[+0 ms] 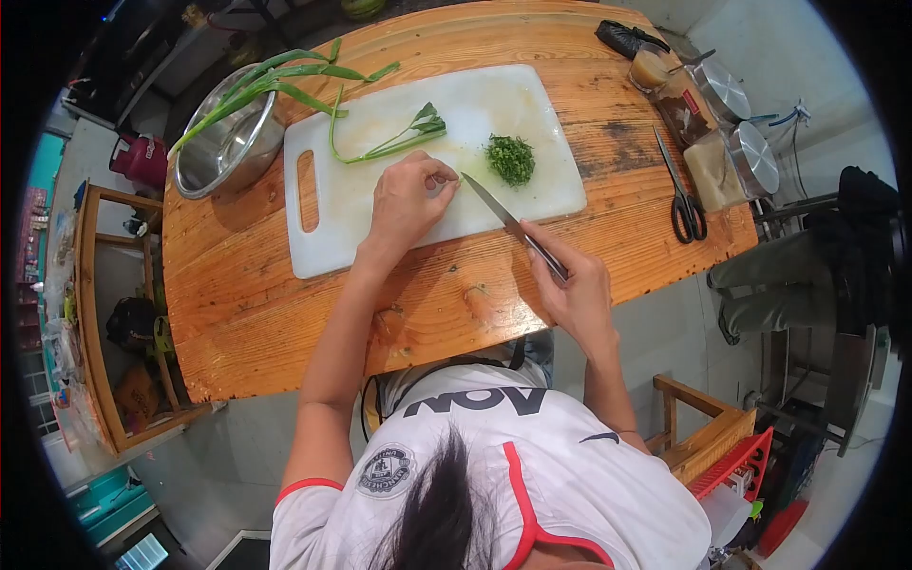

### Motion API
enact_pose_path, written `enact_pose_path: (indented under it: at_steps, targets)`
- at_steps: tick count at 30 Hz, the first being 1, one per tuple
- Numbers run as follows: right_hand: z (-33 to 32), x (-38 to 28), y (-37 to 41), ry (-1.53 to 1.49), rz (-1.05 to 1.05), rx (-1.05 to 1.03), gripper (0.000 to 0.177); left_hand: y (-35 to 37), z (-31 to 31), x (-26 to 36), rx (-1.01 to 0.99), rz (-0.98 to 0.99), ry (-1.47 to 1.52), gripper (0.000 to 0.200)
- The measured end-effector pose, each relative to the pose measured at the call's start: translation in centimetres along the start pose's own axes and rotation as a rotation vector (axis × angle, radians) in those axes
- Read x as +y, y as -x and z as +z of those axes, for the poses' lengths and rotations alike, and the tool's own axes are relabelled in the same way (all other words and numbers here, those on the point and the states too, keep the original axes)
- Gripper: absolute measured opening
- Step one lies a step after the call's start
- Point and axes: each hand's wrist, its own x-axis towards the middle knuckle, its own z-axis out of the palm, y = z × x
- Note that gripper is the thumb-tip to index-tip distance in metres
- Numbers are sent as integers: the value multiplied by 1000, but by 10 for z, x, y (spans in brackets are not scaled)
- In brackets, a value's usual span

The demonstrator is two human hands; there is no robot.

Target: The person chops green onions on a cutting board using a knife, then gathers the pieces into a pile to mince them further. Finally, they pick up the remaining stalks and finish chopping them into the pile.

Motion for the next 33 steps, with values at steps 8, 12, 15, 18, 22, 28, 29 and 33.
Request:
enact_pose_path:
  at_steps: [8,12,15,18,22,28,29,33]
  targets:
    - [-5,3,0,-64,28,96,32,-6,-2,3,26,39,167,16]
    - [-12,6,0,-65,135,68,31,-22,-8,6,-23,94,171,21]
    - [-12,3,-1,-55,73,43,31,-32,-14,6,77,145,117,21]
    - [-14,-1,-7,-33,-16,36,31,-28,-21,9,25,55,60,11]
    - [-20,-1,-15,-18,-5,73,31,-12,-19,11,-52,32,-81,9]
    - [-19,10,-11,-75,38,109,31,-3,-3,7,15,220,-278,8]
    - [-19,9,-9,-72,38,102,31,-3,-2,8,14,218,-266,7]
    - [-12,10,-9,-93,10,104,31,5,-2,14,-10,219,-256,5]
